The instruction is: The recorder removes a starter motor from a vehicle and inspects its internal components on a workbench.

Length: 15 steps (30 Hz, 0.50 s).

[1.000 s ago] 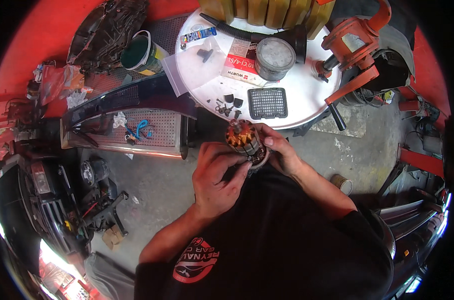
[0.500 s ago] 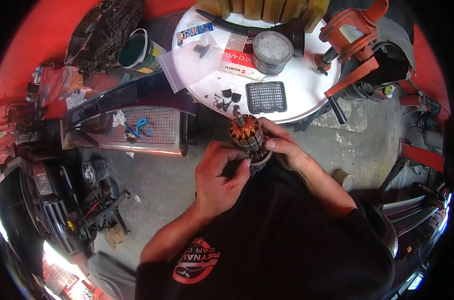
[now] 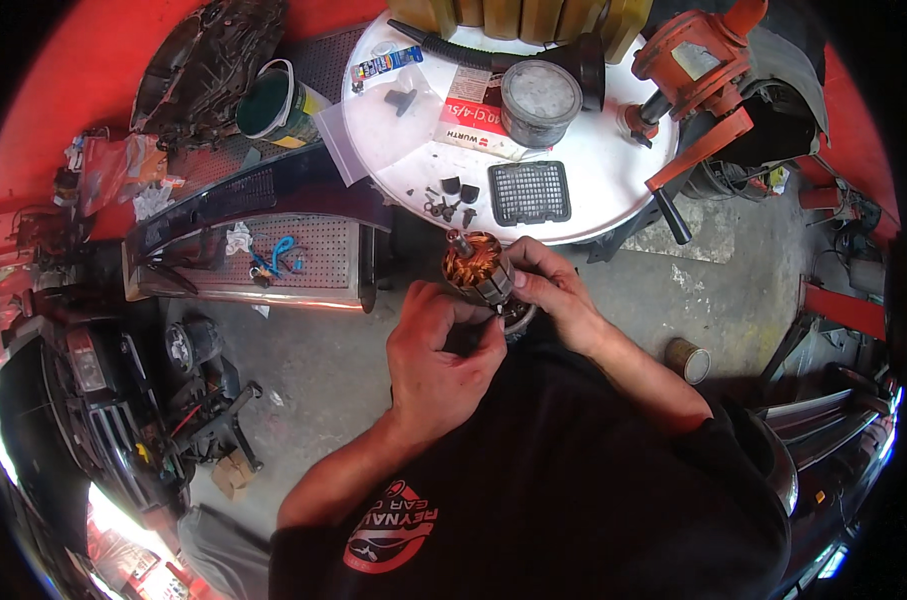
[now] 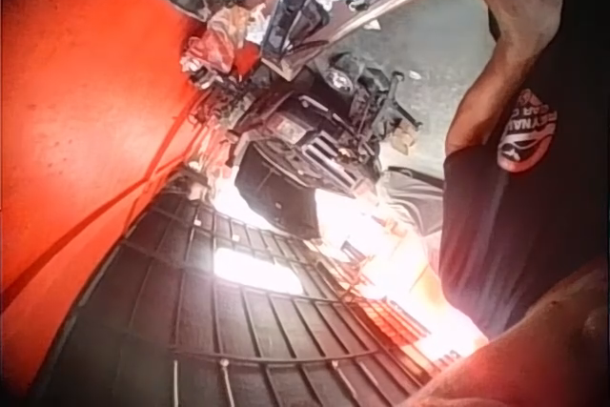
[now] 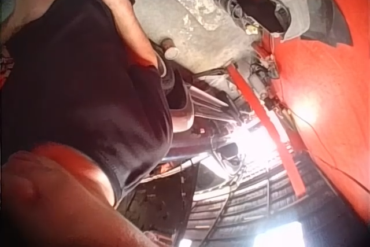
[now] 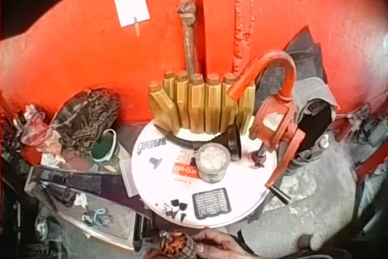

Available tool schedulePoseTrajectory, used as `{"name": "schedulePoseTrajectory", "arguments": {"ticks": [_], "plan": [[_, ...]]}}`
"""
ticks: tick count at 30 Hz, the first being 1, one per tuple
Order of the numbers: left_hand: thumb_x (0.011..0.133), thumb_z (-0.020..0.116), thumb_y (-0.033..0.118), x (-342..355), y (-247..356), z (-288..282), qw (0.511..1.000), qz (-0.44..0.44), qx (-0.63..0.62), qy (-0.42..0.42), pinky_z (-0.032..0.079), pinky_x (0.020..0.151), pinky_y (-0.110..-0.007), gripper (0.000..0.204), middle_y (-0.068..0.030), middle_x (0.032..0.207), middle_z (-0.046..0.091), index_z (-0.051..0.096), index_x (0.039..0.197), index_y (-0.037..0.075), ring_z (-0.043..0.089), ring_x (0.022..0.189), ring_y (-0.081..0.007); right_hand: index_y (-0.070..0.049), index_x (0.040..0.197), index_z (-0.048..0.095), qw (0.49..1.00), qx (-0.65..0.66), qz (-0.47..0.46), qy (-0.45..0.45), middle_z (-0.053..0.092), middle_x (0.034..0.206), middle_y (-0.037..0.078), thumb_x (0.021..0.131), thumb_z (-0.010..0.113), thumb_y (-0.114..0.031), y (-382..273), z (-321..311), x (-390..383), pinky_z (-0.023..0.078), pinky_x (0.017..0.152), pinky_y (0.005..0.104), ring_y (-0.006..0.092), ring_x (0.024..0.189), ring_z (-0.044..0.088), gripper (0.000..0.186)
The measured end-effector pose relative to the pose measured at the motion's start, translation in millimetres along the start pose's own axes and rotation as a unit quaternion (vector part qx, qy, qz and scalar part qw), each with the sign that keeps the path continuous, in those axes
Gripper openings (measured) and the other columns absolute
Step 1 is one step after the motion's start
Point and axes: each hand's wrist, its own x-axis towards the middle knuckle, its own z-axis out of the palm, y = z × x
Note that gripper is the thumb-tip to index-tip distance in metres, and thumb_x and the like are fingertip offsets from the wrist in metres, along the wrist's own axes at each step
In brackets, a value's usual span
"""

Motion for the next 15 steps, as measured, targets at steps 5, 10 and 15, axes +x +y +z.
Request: {"name": "schedulePoseTrajectory", "arguments": {"ticks": [5, 10, 15], "plan": [[0.083, 0.084, -0.003, -2.7, -5.7, -2.9, 0.998, 0.054, 0.021, -0.01, 0.054, 0.087, -0.037, 0.017, -0.0102, 0.097, 0.074, 0.077, 0.097, 0.002, 0.07, 0.095, -0.0263, -0.003, 0.128, 0.066, 0.999, -0.023, -0.024, 0.03, 0.069, 0.115, 0.003, 0.108, 0.071, -0.031, 4.6, 0.9, -2.7, 0.048, 0.1, 0.0312, 0.0115, 0.111, 0.059, 0.035], [0.084, 0.083, -0.003, -6.2, -20.5, -13.7, 0.993, 0.112, 0.005, -0.039, 0.053, 0.098, -0.04, 0.039, -0.014, 0.114, 0.074, 0.073, 0.122, -0.001, 0.07, 0.109, -0.0288, -0.003, 0.129, 0.067, 0.999, -0.031, -0.022, 0.035, 0.068, 0.116, 0.002, 0.109, 0.07, -0.031, 3.0, 4.7, -4.5, 0.047, 0.102, 0.0317, 0.0114, 0.113, 0.059, 0.035], [0.086, 0.087, 0.0, 35.4, -20.4, -36.3, 0.944, 0.019, -0.304, -0.126, 0.051, 0.11, -0.043, 0.085, -0.0174, 0.145, 0.061, 0.039, 0.157, -0.003, 0.065, 0.128, -0.0295, -0.001, 0.129, 0.068, 1.0, 0.005, -0.022, 0.019, 0.069, 0.117, 0.003, 0.114, 0.06, -0.032, 6.0, 8.2, 0.7, 0.048, 0.104, 0.0313, 0.011, 0.115, 0.059, 0.035]]}}
